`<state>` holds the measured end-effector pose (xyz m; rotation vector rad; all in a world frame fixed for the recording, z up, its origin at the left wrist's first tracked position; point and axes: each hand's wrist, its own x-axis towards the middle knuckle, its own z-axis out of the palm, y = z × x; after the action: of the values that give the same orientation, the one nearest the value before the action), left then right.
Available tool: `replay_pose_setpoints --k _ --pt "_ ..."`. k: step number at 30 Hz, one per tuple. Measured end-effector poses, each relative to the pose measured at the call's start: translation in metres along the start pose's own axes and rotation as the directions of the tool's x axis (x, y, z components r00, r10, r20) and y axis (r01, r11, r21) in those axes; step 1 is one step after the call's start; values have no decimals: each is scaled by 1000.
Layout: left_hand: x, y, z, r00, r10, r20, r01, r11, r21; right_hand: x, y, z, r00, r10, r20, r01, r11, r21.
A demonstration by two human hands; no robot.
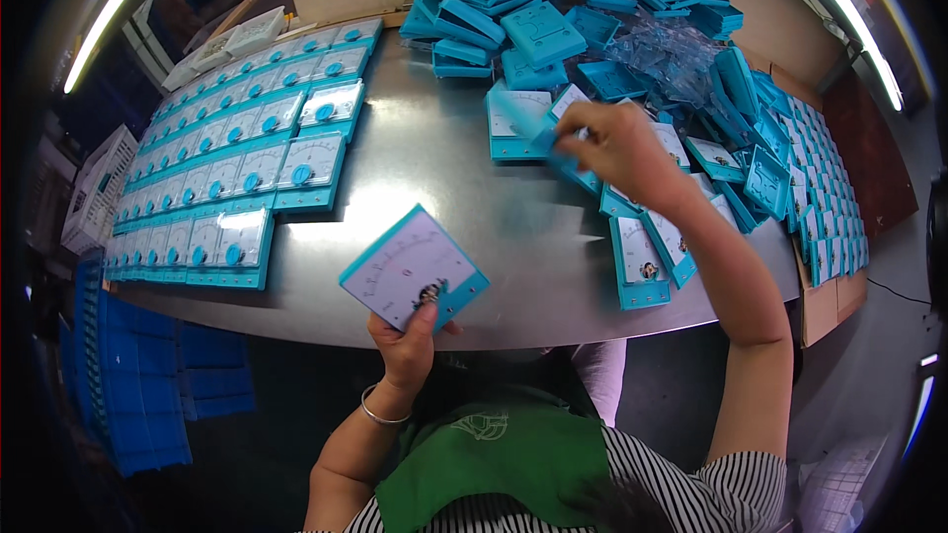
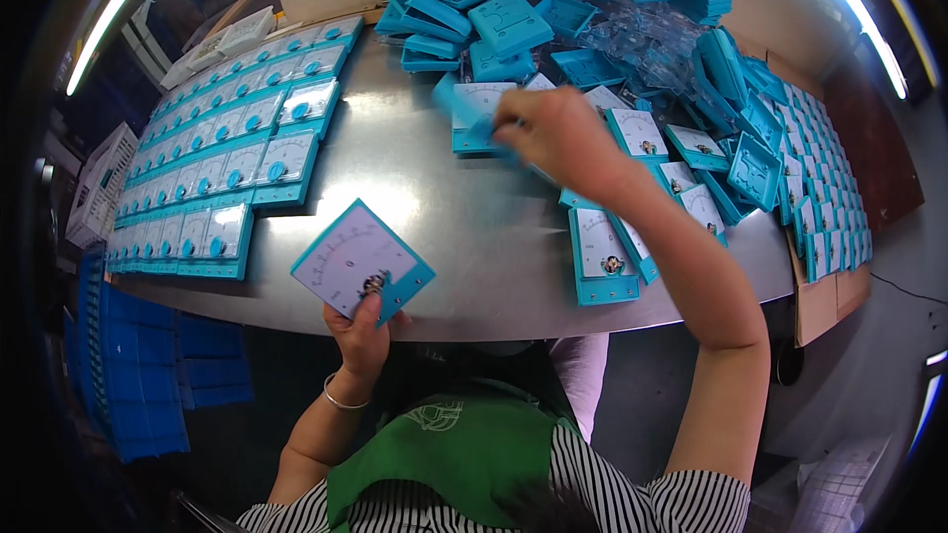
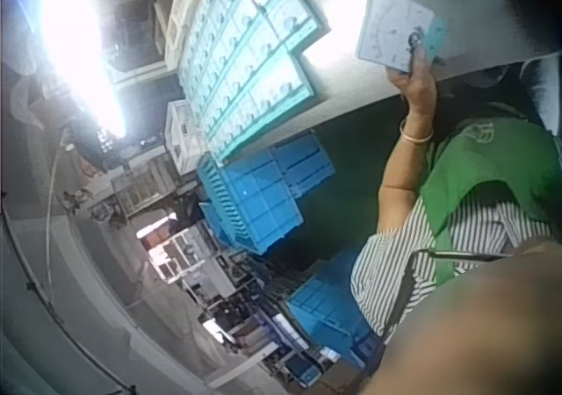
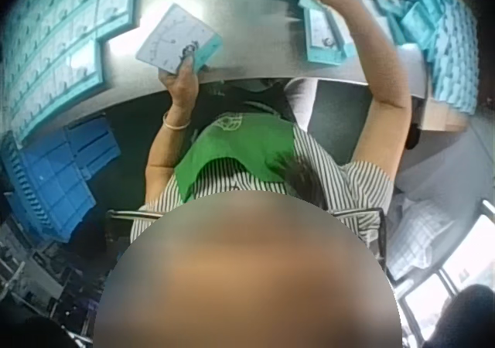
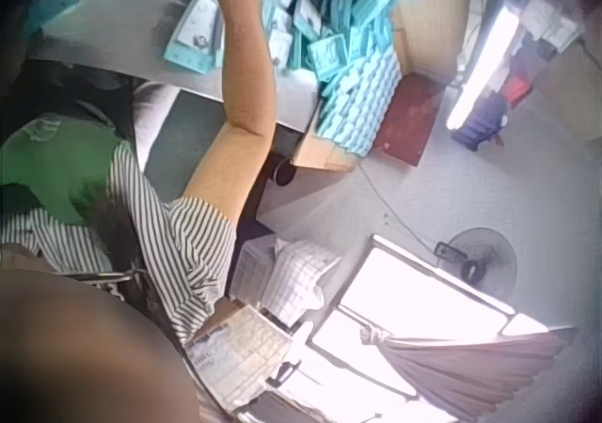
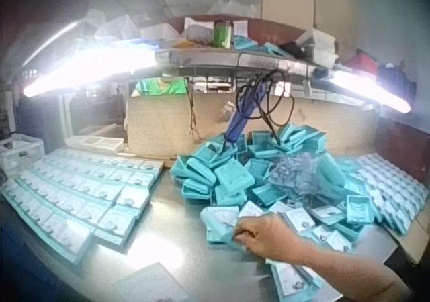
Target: Assembling components and covers for analog electrical meters at a workshop bench.
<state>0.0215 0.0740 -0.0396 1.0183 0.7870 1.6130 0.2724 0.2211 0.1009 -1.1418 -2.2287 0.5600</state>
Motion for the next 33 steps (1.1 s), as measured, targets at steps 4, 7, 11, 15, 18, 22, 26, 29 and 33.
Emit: replay_pose_setpoints --k 4,7,11,15,18,22,26,29,33 --pt "-10 15 -1 971 -21 -237 -18 986 -164 6 -26 22 740 144 657 -476 803 360" --pt "-18 20 -9 964 -26 -263 -10 991 -133 10 10 49 619 172 766 -546 796 262" --pt "-34 28 -33 952 -17 -307 -15 995 -101 5 -2 74 847 299 441 -315 948 -37" --pt "-42 38 -36 937 11 -349 -43 996 -82 -33 -64 90 891 222 396 -1 873 -488" --pt "-40 36 -33 950 5 -311 -37 995 -96 -39 -66 94 870 223 439 15 880 -475" --pt "-39 40 -35 945 6 -328 -37 995 -90 -11 -61 63 917 140 373 66 870 -488" --pt "-32 40 -33 952 3 -308 -39 993 -113 -12 -34 57 988 -56 143 119 864 -490" --pt "-34 38 -32 948 0 -319 -38 993 -113 -37 -47 80 963 9 271 116 889 -443" --pt "-33 36 -27 953 -35 -300 -6 991 -133 -78 -42 121 933 8 359 104 951 -292"
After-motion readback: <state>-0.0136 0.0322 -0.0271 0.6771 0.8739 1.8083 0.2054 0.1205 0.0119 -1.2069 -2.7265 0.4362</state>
